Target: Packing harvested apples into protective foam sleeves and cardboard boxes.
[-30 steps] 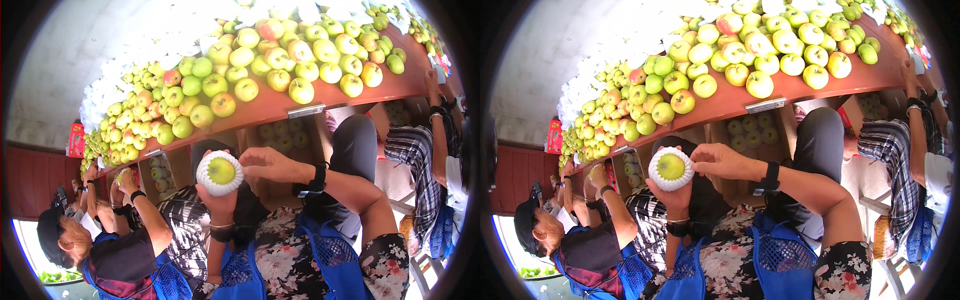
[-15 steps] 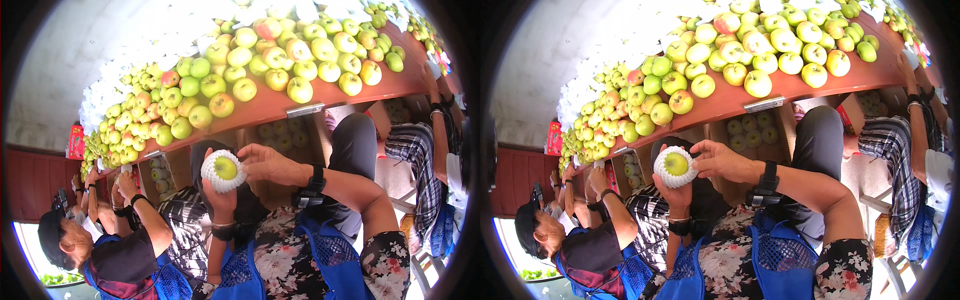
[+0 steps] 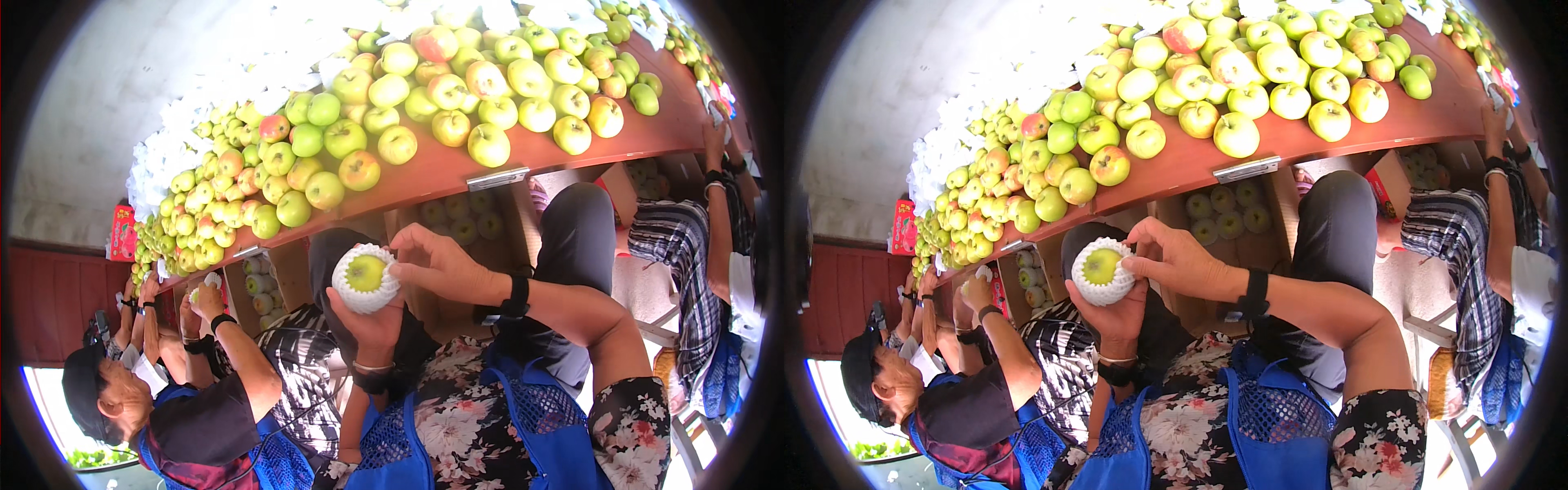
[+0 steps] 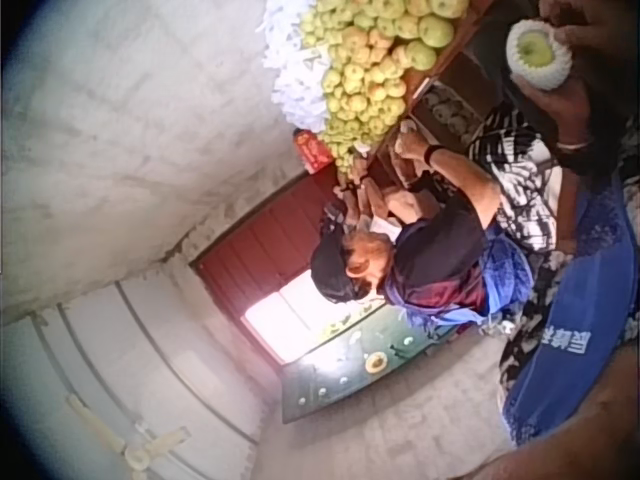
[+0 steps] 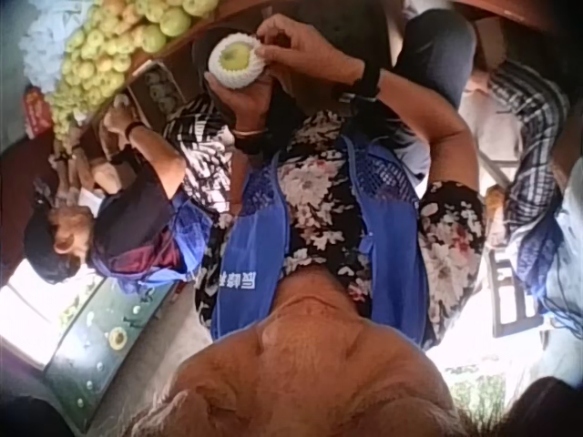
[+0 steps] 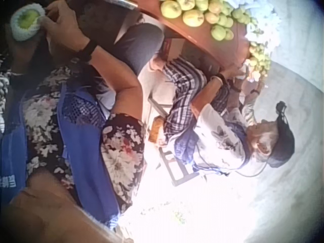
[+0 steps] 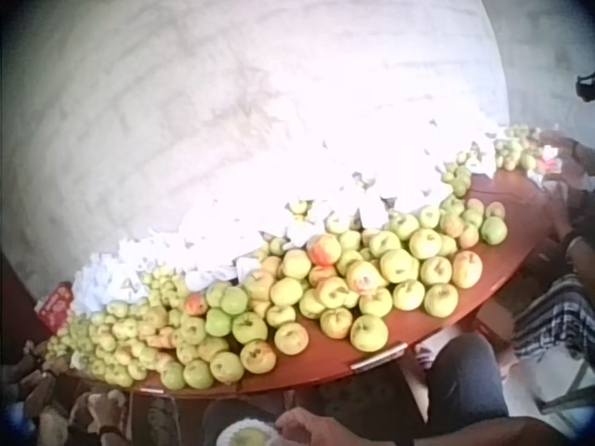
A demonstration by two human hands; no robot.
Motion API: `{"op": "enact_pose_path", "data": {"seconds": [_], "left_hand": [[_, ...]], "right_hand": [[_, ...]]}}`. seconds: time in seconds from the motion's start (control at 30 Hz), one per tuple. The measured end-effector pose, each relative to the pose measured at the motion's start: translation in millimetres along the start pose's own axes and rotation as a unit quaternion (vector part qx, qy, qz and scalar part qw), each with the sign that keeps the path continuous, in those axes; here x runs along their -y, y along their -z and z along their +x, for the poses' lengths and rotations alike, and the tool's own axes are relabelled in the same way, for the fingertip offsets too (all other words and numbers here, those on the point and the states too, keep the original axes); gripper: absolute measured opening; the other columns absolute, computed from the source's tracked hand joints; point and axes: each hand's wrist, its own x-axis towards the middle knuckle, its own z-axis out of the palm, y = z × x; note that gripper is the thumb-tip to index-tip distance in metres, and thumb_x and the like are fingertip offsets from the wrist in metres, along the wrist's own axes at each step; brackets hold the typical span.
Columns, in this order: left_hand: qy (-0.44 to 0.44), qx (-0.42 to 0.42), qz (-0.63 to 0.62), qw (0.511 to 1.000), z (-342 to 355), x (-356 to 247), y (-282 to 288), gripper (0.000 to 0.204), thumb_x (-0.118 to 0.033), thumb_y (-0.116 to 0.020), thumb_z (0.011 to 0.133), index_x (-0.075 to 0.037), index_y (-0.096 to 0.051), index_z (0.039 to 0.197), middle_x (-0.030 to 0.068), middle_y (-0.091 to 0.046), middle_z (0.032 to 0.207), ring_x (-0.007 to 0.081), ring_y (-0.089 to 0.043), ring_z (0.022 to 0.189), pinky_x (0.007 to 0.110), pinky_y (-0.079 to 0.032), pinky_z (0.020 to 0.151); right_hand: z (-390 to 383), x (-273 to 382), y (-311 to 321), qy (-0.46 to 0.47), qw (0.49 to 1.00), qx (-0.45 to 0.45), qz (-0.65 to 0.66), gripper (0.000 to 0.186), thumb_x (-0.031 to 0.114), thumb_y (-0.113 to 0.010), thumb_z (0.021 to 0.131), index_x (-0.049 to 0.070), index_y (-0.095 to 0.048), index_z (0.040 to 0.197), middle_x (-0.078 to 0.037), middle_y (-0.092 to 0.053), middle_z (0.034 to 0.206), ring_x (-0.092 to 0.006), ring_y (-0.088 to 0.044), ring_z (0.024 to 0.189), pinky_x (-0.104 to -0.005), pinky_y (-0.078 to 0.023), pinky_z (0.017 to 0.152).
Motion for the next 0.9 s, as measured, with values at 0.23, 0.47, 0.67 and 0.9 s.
{"op": "enact_pose_path", "data": {"seconds": [0.23, 0.47, 0.67, 0.9], "left_hand": [[0.101, 0.003, -0.042, 0.994, -1, -3, -3, 0.071, -0.064, -0.036, 0.085, -0.010, -0.041, 0.131, 0.0102, -0.047, 0.130, 0.0276, -0.048, 0.117, 0.042, -0.044, 0.093], [0.165, 0.022, 0.039, 0.985, -7, 16, -12, 0.065, -0.061, -0.037, 0.087, -0.012, -0.039, 0.130, 0.0074, -0.046, 0.130, 0.0245, -0.046, 0.120, 0.040, -0.041, 0.097], [0.164, 0.004, 0.082, 0.983, -6, 16, -23, 0.064, -0.061, -0.036, 0.088, -0.013, -0.039, 0.129, 0.0058, -0.047, 0.128, 0.0228, -0.047, 0.119, 0.039, -0.042, 0.096], [-0.179, -0.020, 0.545, 0.819, -2, -7, -36, 0.080, -0.031, -0.072, 0.075, -0.004, -0.028, 0.136, 0.0147, -0.041, 0.132, 0.0264, -0.046, 0.116, 0.037, -0.041, 0.096]], "right_hand": [[-1, 7, 11, 0.121, 0.987, -0.009, -0.105, 0.077, 0.029, -0.074, 0.073, -0.001, -0.035, 0.132, -0.017, -0.048, 0.123, -0.0212, -0.048, 0.114, -0.0347, -0.039, 0.096], [-4, 3, 4, 0.122, 0.972, 0.003, -0.203, 0.067, 0.034, -0.072, 0.070, 0.002, -0.044, 0.123, -0.018, -0.049, 0.118, -0.0340, -0.048, 0.111, -0.0381, -0.038, 0.095], [-3, -2, 4, 0.130, 0.977, -0.008, -0.167, 0.049, 0.032, -0.062, 0.080, 0.002, -0.048, 0.117, -0.017, -0.052, 0.111, -0.0327, -0.050, 0.104, -0.0387, -0.039, 0.091], [1, -2, 3, -0.182, 0.954, -0.059, 0.232, 0.061, 0.050, -0.042, 0.092, 0.003, -0.037, 0.130, -0.015, -0.047, 0.126, -0.0239, -0.047, 0.115, -0.0343, -0.038, 0.095]]}}
